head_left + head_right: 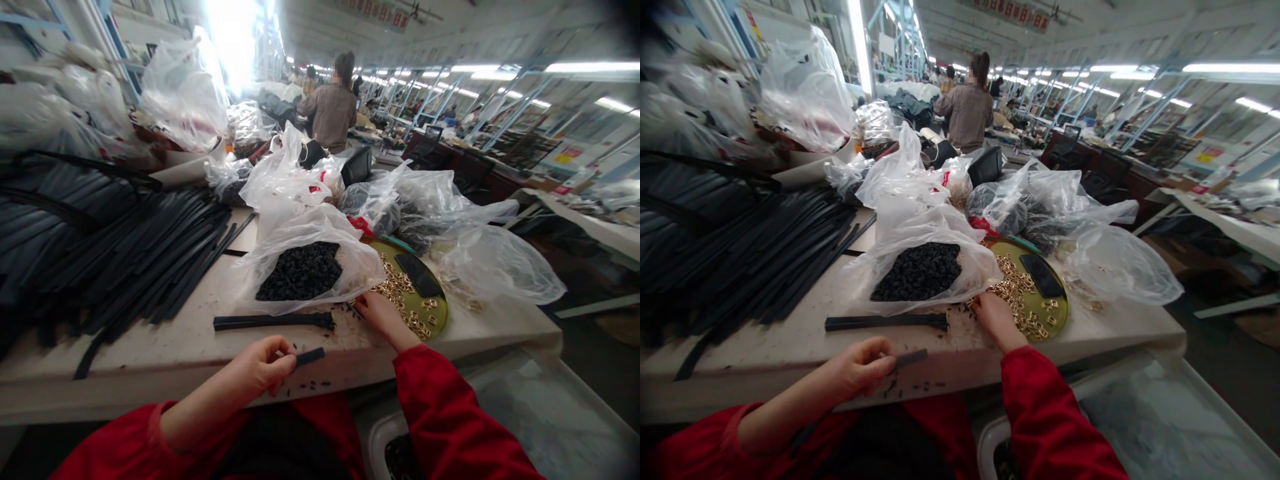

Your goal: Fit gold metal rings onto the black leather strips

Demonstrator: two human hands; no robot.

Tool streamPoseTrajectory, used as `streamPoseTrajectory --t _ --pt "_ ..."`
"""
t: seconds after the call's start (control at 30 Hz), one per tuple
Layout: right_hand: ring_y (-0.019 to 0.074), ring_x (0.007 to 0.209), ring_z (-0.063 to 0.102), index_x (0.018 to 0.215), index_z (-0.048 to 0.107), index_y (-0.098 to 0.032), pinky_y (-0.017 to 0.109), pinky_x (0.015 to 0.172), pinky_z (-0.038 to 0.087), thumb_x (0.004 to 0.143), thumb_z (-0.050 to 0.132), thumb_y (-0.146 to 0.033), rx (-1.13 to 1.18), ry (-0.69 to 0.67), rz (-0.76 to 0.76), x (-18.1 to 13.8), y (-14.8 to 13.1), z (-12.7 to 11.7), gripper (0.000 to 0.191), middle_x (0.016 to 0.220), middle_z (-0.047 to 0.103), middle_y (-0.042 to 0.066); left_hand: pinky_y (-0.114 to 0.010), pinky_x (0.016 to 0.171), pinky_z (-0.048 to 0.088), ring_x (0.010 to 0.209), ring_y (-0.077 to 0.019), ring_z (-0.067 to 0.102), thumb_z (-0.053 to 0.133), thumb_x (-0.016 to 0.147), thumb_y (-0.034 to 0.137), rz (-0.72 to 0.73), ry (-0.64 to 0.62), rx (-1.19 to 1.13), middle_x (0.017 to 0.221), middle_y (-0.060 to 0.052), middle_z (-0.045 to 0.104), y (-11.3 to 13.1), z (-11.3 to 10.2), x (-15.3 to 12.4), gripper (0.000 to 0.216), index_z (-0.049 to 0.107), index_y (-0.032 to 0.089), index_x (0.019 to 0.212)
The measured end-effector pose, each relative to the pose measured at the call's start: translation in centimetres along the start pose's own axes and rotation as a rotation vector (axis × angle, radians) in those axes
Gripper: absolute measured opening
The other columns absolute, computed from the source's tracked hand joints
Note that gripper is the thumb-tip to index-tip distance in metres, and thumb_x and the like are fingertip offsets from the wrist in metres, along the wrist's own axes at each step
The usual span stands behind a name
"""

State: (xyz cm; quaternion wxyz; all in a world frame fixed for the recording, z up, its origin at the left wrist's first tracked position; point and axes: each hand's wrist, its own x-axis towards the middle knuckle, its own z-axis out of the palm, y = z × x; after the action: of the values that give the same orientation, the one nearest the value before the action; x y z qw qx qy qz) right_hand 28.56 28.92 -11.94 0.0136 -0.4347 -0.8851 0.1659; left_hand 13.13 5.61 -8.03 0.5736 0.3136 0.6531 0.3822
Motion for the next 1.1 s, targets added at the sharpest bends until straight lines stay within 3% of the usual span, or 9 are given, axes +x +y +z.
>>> streamPoseTrajectory --t 0.2,0.37,0.43,0.57,0.67,0.77,0.83,0.93,1.1 --pt "0.0159 0.056 0.052 0.051 0.058 -0.016 0.026 0.053 0.03 0.066 0.055 -0.019 0.124 -0.081 -0.01 0.2 0.1 -1.1 0.015 0.055 0.059 0.003 -0.019 0.034 0.021 0.033 -0.0055 0.03 0.039 0.063 0.025 -0.054 0.025 0.076 0.053 0.006 0.053 1.4 0.6 -1.1 0.012 0.045 0.018 0.07" --pt "0.0124 0.055 0.047 0.066 0.057 -0.016 0.023 0.052 0.033 0.073 0.051 -0.031 0.321 -0.094 -0.048 -2.1 -1.0 -2.5 0.017 0.059 0.056 0.0 -0.019 0.041 0.027 0.041 -0.0074 0.036 0.041 0.068 0.027 0.073 0.101 0.156 0.053 0.005 0.051 1.0 0.2 -1.6 0.016 0.053 0.016 0.07" --pt "0.0102 0.051 0.043 0.071 0.055 -0.017 0.022 0.05 0.033 0.076 0.049 -0.038 0.573 -0.187 -0.064 -4.0 -2.5 -2.3 0.022 0.057 0.051 -0.003 -0.02 0.045 0.03 0.047 -0.0086 0.04 0.043 0.07 0.032 0.142 0.157 0.161 0.056 0.004 0.052 0.5 0.0 -1.4 0.02 0.055 0.015 0.071" --pt "0.0069 0.048 0.038 0.072 0.054 -0.018 0.02 0.047 0.029 0.07 0.062 -0.04 1.332 -0.536 0.002 -7.8 -6.8 -0.4 0.024 0.057 0.046 -0.005 -0.021 0.055 0.036 0.06 -0.0112 0.048 0.047 0.072 0.036 0.251 0.197 0.113 0.066 0.001 0.056 0.3 -0.3 -1.2 0.026 0.059 0.013 0.079" --pt "0.0058 0.049 0.04 0.075 0.058 -0.016 0.019 0.047 0.029 0.069 0.066 -0.036 1.508 -0.716 0.016 -9.5 -9.7 1.1 0.022 0.062 0.05 -0.004 -0.02 0.054 0.035 0.059 -0.0104 0.047 0.049 0.07 0.033 0.22 0.141 0.091 0.067 0.002 0.056 0.4 -0.6 -1.7 0.025 0.06 0.013 0.08" --pt "0.0056 0.049 0.041 0.078 0.059 -0.016 0.019 0.047 0.029 0.069 0.066 -0.035 1.543 -0.805 0.008 -10.1 -11.4 2.0 0.022 0.064 0.052 -0.003 -0.019 0.049 0.032 0.054 -0.0092 0.045 0.05 0.069 0.029 0.156 0.119 0.046 0.062 0.003 0.054 0.1 -1.0 -2.5 0.021 0.059 0.013 0.079" --pt "0.0057 0.05 0.041 0.076 0.057 -0.017 0.018 0.048 0.029 0.066 0.069 -0.031 1.542 -0.797 -0.047 -10.3 -12.1 2.5 0.021 0.063 0.05 -0.005 -0.019 0.05 0.033 0.055 -0.0094 0.046 0.049 0.068 0.027 0.175 0.14 0.026 0.062 0.004 0.054 -0.1 -1.1 -2.8 0.018 0.058 0.013 0.077" --pt "0.0064 0.053 0.041 0.07 0.054 -0.018 0.018 0.05 0.031 0.065 0.071 -0.027 1.546 -0.616 -0.121 -10.6 -12.8 3.0 0.019 0.06 0.048 -0.006 -0.02 0.055 0.036 0.06 -0.0103 0.048 0.049 0.069 0.025 0.252 0.209 0.031 0.065 0.003 0.055 -0.2 -1.1 -2.9 0.015 0.057 0.013 0.075" --pt "0.0081 0.062 0.05 0.076 0.058 -0.019 0.02 0.06 0.041 0.076 0.061 -0.035 1.647 -0.414 -0.026 -11.2 -13.7 3.8 0.016 0.067 0.056 -0.004 -0.021 0.057 0.037 0.064 -0.0127 0.051 0.048 0.075 0.032 0.297 0.288 0.163 0.067 0.001 0.057 -0.2 -1.2 -2.3 0.019 0.056 0.014 0.075"
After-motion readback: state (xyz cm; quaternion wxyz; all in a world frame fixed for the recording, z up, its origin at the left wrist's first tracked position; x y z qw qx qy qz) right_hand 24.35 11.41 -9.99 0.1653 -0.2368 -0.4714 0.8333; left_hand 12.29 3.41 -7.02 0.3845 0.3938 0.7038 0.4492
